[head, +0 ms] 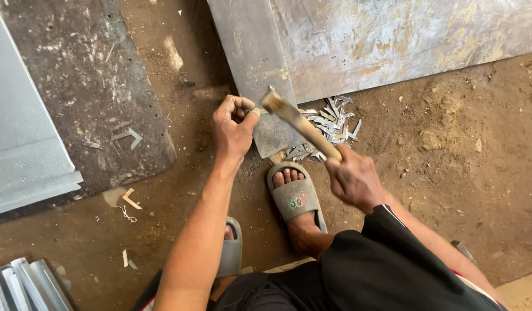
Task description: The person sits on the workshop floor and hammers small metal clip pieces flat on a steel block using a hammer, placing each finished piece onto a growing pile of completed clips beside them.
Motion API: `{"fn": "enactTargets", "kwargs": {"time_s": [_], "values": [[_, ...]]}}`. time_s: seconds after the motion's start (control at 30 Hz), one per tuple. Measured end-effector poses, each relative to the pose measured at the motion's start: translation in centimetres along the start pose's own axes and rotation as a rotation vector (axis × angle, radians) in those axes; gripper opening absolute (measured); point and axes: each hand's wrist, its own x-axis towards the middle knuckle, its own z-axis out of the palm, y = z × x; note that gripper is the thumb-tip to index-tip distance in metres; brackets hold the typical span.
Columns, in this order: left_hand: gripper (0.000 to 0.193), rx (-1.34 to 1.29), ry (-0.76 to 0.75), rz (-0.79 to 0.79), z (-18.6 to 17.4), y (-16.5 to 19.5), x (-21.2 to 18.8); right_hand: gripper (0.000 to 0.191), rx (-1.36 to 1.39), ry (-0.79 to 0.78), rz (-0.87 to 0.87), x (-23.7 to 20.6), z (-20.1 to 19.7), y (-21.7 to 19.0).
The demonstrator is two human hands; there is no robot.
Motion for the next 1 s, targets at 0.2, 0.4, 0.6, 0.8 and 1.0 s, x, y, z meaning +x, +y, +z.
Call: {"fn": "enactTargets", "kwargs": {"time_s": [0.2, 0.4, 0.6, 0.8, 1.0], "values": [[0.010, 0.043, -0.001, 0.119, 0.2, -0.1, 0.2, 0.030, 0.284, 0.240, 0.090, 1.0, -1.7, -1.2], [0.009, 0.029, 0.002, -0.014, -0.2, 1.1, -0.3, 0.044, -0.055, -0.106, 0.289, 2.1, -1.3, 1.0], [0.022, 0.655, -0.036, 0.757, -0.5, 2.3, 2.1, 0.038, -0.041, -0.037, 0.389, -1.1, 1.4, 1.7], [0.019, 0.948, -0.139, 0.695, -1.4, 3.4, 3.6, 0.037, 0.133, 0.041, 0.290, -1.5, 2.2, 1.6], [0.015, 0.655, 0.037, 0.465, -2.0, 1.4, 1.1, 0.038, 0.226, 0.090, 0.255, -1.3, 1.4, 0.8]]}}
